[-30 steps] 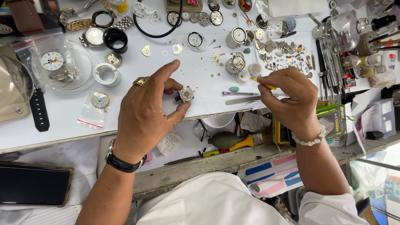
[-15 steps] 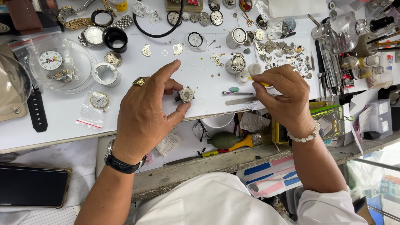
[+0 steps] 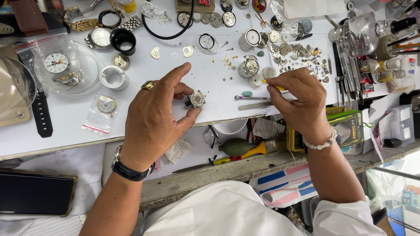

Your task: Repairing or assembling a watch movement using precision tools like tweezers and a probe on a workbench.

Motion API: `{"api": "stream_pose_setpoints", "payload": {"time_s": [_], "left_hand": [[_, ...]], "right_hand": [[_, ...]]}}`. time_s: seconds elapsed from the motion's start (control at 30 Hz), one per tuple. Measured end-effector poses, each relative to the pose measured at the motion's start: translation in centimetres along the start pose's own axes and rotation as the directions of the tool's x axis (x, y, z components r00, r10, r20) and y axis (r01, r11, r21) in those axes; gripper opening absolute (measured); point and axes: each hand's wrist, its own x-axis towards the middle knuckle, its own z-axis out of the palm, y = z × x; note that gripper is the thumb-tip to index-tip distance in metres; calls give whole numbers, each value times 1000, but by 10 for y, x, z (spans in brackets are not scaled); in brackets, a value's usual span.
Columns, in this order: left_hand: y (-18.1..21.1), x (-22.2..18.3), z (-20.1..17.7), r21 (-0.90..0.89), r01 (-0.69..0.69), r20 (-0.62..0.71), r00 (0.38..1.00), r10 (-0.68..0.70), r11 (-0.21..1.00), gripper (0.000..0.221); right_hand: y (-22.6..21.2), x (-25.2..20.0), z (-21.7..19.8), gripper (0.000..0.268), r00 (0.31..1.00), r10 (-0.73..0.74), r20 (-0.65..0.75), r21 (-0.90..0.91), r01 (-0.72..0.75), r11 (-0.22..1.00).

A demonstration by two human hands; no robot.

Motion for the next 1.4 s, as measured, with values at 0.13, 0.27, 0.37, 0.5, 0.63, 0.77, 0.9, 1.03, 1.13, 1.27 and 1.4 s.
{"api": "stream_pose_setpoints", "payload": {"time_s": [0.13,0.27,0.37,0.5,0.63,0.77,0.9,1.03,1.13,1.27,1.4], "left_hand": [[0,0,0,12,-6,-12,1000,6,1000,72],[2,1,-4,-1,-17,10,1000,17,1000,75],[3,2,-5,-20,-9,10,1000,9,1000,74],[3,2,-3,15,4,5,1000,-4,1000,81],[0,0,-2,26,6,-1,1000,-6,1000,76],[-3,-4,0,0,-22,-10,1000,22,1000,78],[-3,-7,0,10,-46,-15,999,46,999,78],[-3,-6,0,4,-46,0,999,46,999,77],[-3,-6,1,13,-43,8,999,43,999,76],[-3,-6,1,-18,-41,7,999,41,999,76],[-2,-5,0,-27,-43,-14,999,42,999,74]], "right_hand": [[-6,-2,2,15,998,-46,-53,88,50,995],[-11,-21,21,18,960,41,-277,299,46,953],[-40,-28,43,20,932,170,-321,508,18,861],[-83,-26,71,21,899,336,-280,572,-125,811],[-94,-26,82,22,915,336,-221,625,-132,770],[-93,-24,87,13,932,225,-285,523,-46,851],[-93,-25,93,13,939,86,-333,422,67,904],[-93,-25,97,22,941,61,-333,370,71,926],[-92,-23,98,23,939,19,-344,342,106,934],[-94,-19,98,21,938,12,-346,318,105,942],[-100,-12,95,21,947,-8,-321,316,115,942]]}}
